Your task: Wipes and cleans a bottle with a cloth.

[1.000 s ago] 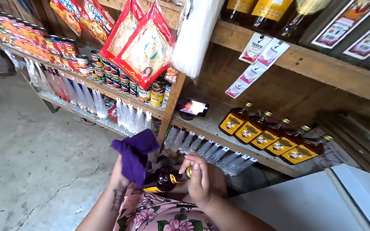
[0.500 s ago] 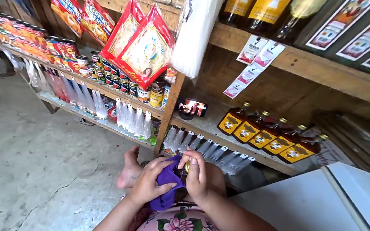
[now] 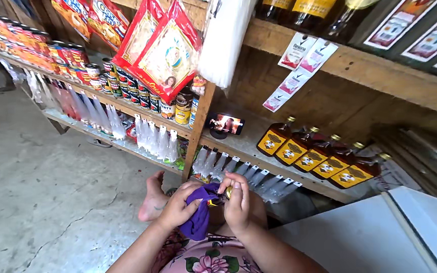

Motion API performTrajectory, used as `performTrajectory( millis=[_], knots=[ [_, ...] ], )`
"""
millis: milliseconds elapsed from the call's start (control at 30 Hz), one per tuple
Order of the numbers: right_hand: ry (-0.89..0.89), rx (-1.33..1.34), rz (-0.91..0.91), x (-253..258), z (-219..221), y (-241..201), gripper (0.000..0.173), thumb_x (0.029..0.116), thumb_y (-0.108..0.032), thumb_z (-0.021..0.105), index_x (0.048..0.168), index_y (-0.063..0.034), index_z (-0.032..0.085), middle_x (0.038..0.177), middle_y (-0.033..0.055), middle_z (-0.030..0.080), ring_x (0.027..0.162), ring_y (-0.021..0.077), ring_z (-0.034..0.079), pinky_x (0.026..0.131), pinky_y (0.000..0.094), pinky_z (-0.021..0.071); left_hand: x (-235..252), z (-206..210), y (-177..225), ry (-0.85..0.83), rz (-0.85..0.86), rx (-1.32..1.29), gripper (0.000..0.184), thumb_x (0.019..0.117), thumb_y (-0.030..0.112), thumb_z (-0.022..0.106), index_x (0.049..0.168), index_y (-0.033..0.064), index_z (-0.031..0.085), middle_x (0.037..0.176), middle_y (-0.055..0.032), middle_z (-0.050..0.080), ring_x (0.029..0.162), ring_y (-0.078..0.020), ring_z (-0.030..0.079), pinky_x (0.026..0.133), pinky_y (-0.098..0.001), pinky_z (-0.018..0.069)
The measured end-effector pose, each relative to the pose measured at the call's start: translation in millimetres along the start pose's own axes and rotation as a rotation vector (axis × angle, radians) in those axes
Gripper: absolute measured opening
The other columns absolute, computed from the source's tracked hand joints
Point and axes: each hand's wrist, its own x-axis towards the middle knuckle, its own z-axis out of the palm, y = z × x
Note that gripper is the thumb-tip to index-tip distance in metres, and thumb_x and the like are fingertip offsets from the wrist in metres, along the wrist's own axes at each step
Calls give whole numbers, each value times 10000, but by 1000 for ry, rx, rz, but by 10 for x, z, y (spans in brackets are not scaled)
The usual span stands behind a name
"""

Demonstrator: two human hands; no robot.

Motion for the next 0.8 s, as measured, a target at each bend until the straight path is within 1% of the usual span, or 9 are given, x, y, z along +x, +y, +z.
performTrajectory(
  millis=[33,167,233,300,400,467,567,667,800],
  knots=[
    [5,-1,-1,-7,-9,4,345,1106,-175,248,1191,-131,580,735,-59,595,813,28,626,1126,361,415,9,14,4,9,-14,-4,478,1016,417,528,1196,8,697,1258,-136,685,1263,-186,594,1115,-413,445],
    [17,-26,-18,-38,-34,26,355,1108,-191,241,1181,-138,585,726,-63,597,801,24,625,1123,365,416,89,45,65,49,-84,-16,429,1018,386,533,1143,17,714,1173,-101,707,1170,-115,625,1057,-345,483],
    [19,-33,-37,-53,-25,15,352,1112,-203,243,1172,-146,585,721,-63,594,792,22,623,1119,366,419,139,35,114,41,-150,-24,376,1005,323,542,1137,17,715,1160,-95,709,1137,-97,636,1033,-325,497],
    [11,-42,-54,-69,-13,-9,341,1114,-211,244,1166,-152,575,710,-58,585,786,23,624,1155,396,384,201,4,186,16,-229,-24,333,986,248,554,1146,-1,707,1173,-112,704,1137,-104,637,1036,-323,490],
    [-3,-51,-70,-100,14,-48,331,1119,-230,258,1159,-161,579,708,-54,581,804,25,632,1209,437,329,311,-56,242,-52,-334,0,308,981,205,580,1160,-18,695,1190,-153,694,1139,-164,646,1033,-372,488],
    [-13,-51,-90,-116,35,-68,340,1119,-237,257,1143,-152,585,709,-47,581,807,30,633,1210,440,324,396,-113,280,-147,-407,34,303,996,217,593,1179,-4,688,1199,-152,688,1136,-191,644,1029,-410,484],
    [-37,-56,-121,-135,60,-100,350,1119,-253,253,1125,-155,590,701,-41,577,792,42,634,1197,458,345,520,-181,335,-298,-481,99,294,1009,262,598,1185,44,690,1170,-129,694,1113,-211,651,1012,-474,487],
    [-56,-51,-148,-157,87,-116,351,1116,-243,251,1116,-148,589,707,-29,590,796,52,643,1194,461,348,641,-217,383,-437,-551,179,314,1016,287,600,1207,49,676,1163,-167,692,1111,-294,654,992,-566,476],
    [-77,-59,-168,-153,110,-124,347,1117,-244,248,1100,-139,578,715,-19,589,804,60,643,1200,460,338,795,-208,422,-583,-641,296,303,1010,313,614,1195,83,679,1139,-179,693,1098,-344,651,956,-623,471]
  ],
)
